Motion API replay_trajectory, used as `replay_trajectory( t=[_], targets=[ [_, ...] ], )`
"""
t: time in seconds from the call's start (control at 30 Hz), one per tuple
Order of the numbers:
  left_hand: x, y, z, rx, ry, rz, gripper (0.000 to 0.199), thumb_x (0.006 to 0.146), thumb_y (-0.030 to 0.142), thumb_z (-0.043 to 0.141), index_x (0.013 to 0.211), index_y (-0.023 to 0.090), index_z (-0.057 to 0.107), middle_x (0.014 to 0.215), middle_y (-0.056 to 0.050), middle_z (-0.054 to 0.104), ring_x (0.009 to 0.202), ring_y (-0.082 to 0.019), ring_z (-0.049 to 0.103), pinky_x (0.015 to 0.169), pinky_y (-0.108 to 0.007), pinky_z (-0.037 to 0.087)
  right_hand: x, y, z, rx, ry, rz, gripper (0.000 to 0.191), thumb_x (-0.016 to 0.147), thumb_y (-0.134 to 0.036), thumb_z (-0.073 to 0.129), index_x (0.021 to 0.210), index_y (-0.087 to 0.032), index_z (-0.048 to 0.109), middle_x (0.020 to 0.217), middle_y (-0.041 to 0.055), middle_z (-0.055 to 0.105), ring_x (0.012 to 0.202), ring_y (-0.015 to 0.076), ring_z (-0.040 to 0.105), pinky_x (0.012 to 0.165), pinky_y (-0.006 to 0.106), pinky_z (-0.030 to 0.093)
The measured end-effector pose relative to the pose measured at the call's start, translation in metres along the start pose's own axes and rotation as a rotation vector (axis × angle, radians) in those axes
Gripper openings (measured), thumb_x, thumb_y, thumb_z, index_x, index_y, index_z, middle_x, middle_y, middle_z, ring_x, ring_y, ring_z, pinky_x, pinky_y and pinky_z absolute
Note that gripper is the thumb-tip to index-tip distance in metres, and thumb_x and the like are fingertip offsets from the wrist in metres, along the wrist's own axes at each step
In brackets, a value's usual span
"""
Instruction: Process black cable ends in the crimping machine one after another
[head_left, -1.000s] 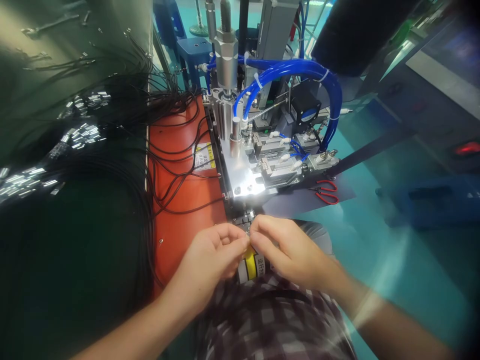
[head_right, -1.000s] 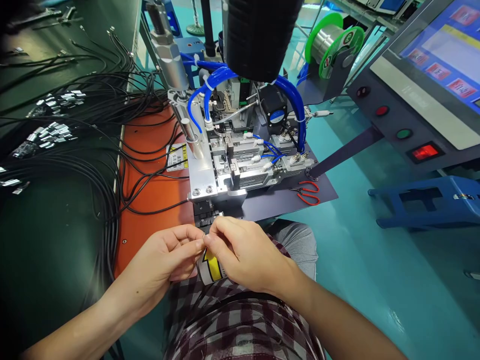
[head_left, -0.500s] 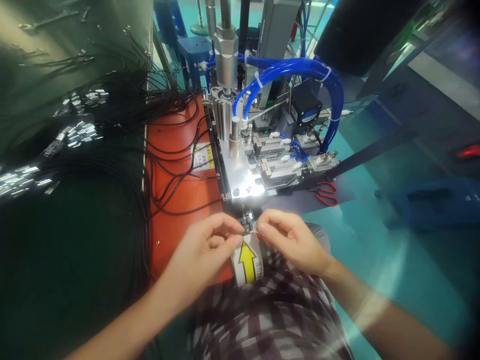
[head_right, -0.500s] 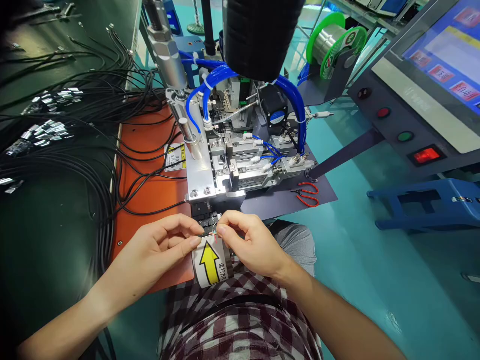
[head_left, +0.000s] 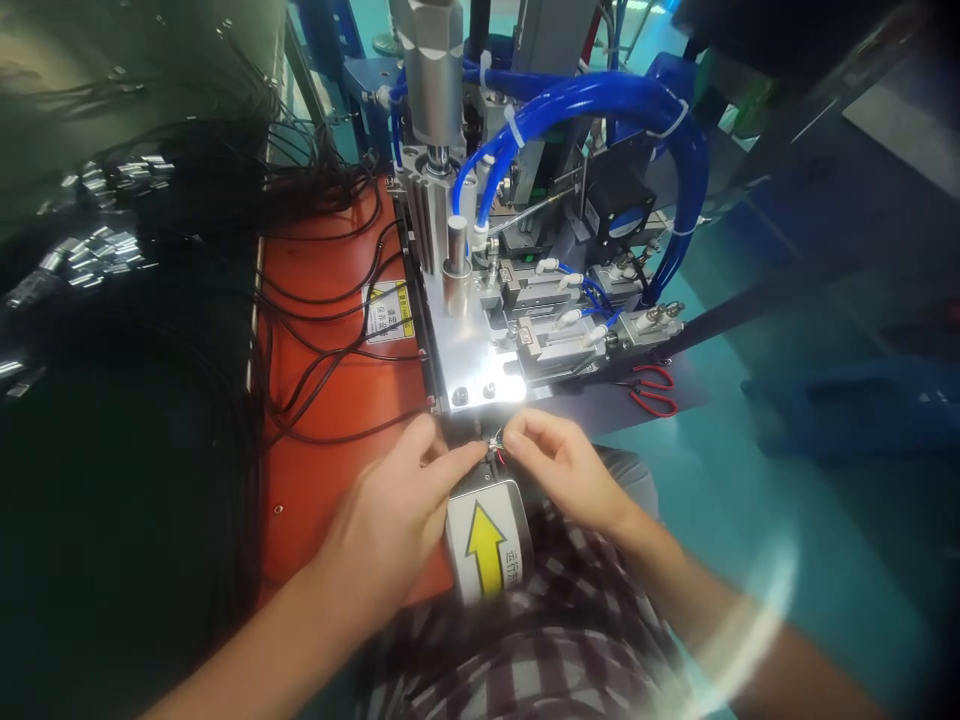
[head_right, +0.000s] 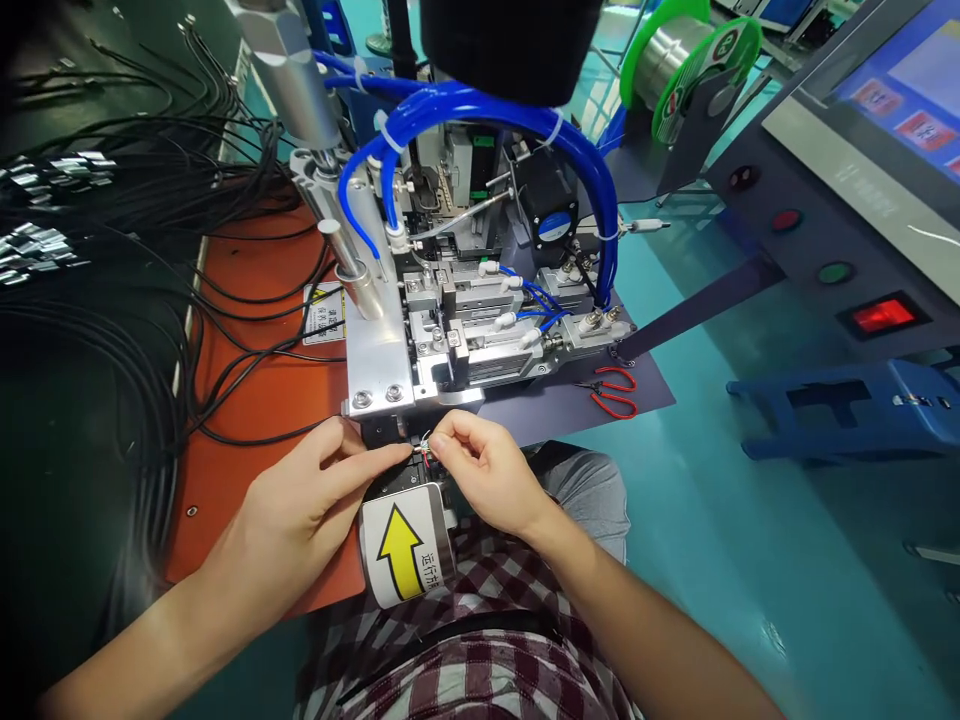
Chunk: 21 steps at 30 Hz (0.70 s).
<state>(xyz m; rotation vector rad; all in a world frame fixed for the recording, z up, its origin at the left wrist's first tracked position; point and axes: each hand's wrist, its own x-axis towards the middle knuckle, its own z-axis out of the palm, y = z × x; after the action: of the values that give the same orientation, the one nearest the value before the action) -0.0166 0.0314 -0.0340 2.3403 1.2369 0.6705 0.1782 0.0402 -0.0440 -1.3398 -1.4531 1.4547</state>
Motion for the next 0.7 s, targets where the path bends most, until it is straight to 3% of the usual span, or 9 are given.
replay_trajectory(
  t=[0.33,0.7],
  targets=[
    [-0.002,0.002,0.003,0.130,-0.025,0.016,0.041,0.086,0.005,0.042,0.117,0.018,0.066,0.082,-0.005,0.050,0.066,-0.016,0.057,0.054,-0.025,0.049,0.003,0.010,0.001,-0.014,0.017,-0.020,0.024,0.090,-0.028,0.050,0.069,-0.018,0.048,0.066,-0.0027,0.042,0.063,0.0120,0.039,0.058,0.025,0.034],
    [-0.009,-0.001,0.013,0.238,-0.029,0.022,0.047,0.086,0.005,0.038,0.124,0.024,0.057,0.086,-0.003,0.046,0.065,-0.014,0.052,0.053,-0.022,0.040,0.002,0.012,0.001,0.011,0.015,-0.009,0.025,0.091,-0.029,0.050,0.069,-0.019,0.047,0.066,-0.0022,0.041,0.063,0.0122,0.037,0.057,0.026,0.032]
  ],
)
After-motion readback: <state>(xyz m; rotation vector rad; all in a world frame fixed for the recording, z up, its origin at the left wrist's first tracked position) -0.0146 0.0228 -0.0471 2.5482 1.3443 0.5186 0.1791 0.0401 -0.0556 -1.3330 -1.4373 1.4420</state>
